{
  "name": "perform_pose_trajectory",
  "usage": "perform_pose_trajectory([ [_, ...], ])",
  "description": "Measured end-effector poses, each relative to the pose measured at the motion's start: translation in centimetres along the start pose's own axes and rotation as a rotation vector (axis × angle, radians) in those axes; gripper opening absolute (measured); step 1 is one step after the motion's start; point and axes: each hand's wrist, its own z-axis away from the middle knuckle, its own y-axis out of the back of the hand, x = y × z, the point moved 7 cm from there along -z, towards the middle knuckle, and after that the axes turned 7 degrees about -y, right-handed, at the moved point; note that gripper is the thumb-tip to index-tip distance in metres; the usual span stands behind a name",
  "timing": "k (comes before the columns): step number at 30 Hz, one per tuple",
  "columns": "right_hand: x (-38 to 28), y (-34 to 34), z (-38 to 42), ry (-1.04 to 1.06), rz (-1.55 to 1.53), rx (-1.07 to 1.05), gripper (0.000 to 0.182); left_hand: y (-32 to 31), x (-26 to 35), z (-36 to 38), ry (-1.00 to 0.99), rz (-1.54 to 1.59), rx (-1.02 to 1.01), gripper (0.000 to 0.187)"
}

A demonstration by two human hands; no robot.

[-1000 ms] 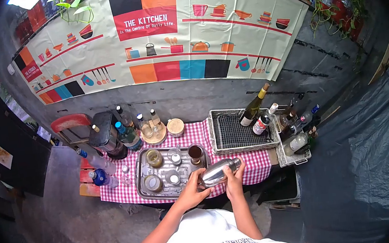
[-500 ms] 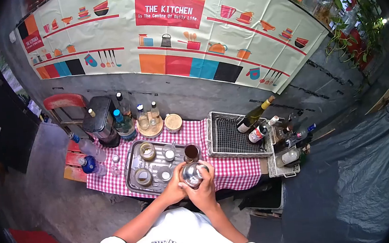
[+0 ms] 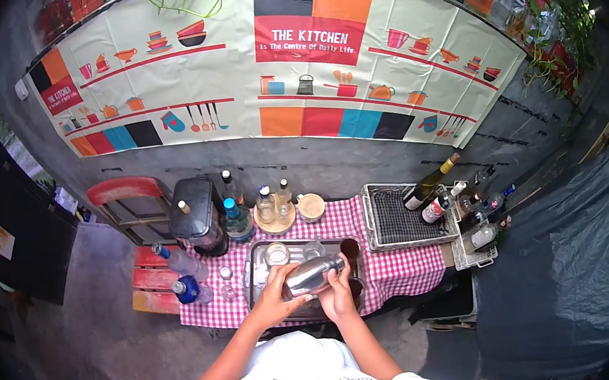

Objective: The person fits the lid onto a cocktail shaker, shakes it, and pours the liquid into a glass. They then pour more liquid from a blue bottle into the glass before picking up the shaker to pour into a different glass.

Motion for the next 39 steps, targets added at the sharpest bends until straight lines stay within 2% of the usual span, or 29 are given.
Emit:
perform_pose_trajectory([
  [2, 2.4, 0.3, -0.4, -0.079, -0.053, -0.029, 0.048, 1.6, 0.6, 0.3, -0.002, -0.054, -0.065, 0.073],
  [5, 6.2, 2.2, -0.9, -0.187, -0.228, -0.049, 0.032, 3.2, -0.1, 1.2, 0.021, -0.078, -0.149, 0.071],
  [10, 8.1, 1.7, -0.6, -0.218, -0.332, -0.106, 0.03, 4.5, -0.2, 1.8, 0.108, -0.063, -0.309, 0.068],
  [12, 7.1, 1.4, -0.3, -0.165, -0.273, -0.002, 0.033, 4.7, -0.1, 1.8, 0.111, -0.083, -0.323, 0.068],
  [16, 1.3, -2.9, 0.8, 0.033, 0.11, -0.101, 0.056, 4.6, 0.4, 1.4, 0.082, -0.087, -0.319, 0.074],
  [18, -1.7, -5.3, 1.5, 0.235, 0.355, -0.102, 0.074, 3.9, 0.4, 1.3, 0.045, -0.064, -0.282, 0.079],
  [20, -3.6, -6.7, 1.8, 0.34, 0.775, -0.157, 0.083, 2.7, 0.1, 0.8, 0.0, -0.035, -0.273, 0.084],
  [21, -4.1, -6.3, 1.7, 0.425, 0.992, -0.136, 0.086, 2.3, 0.1, 0.5, 0.014, -0.019, -0.252, 0.086],
  [22, -4.9, -8.2, 2.8, 0.371, 1.085, -0.115, 0.083, 1.8, 0.1, 0.2, 0.028, -0.001, -0.231, 0.087],
  [24, -6.5, -12.3, 4.3, 0.565, 1.457, -0.227, 0.08, 0.3, -0.3, -0.1, 0.018, 0.029, -0.212, 0.085],
  [26, -6.6, -13.2, 4.8, 0.516, 1.555, -0.236, 0.081, -1.0, -1.6, -0.1, 0.024, 0.235, -0.124, 0.08],
  [30, -7.7, -12.7, 5.6, 0.546, 1.549, -0.256, 0.081, -1.5, 0.6, -0.5, -0.018, 0.186, -0.097, 0.076],
  [32, -8.3, -11.4, 5.7, 0.56, 1.536, -0.261, 0.082, -2.2, 0.7, -0.3, 0.052, 0.157, -0.142, 0.076],
  [34, -8.7, -8.7, 5.0, 0.471, 1.311, -0.251, 0.088, -2.5, 1.8, -0.2, -0.077, 0.036, -0.103, 0.08],
  [35, -9.2, -7.5, 5.1, 0.458, 1.316, -0.213, 0.092, -3.0, 1.5, -0.2, -0.032, 0.027, -0.138, 0.083],
  [36, -8.7, -4.7, 4.1, 0.317, 1.059, -0.209, 0.092, -3.4, 1.7, -0.1, -0.028, 0.023, -0.135, 0.083],
  [38, -9.6, -2.1, 3.4, 0.338, 0.781, -0.15, 0.088, -3.9, 2.8, -0.2, -0.057, 0.062, -0.092, 0.082],
  [39, -10.3, -1.2, 3.3, 0.383, 0.75, -0.113, 0.084, -4.1, 3.7, -0.4, -0.074, 0.035, -0.08, 0.079],
])
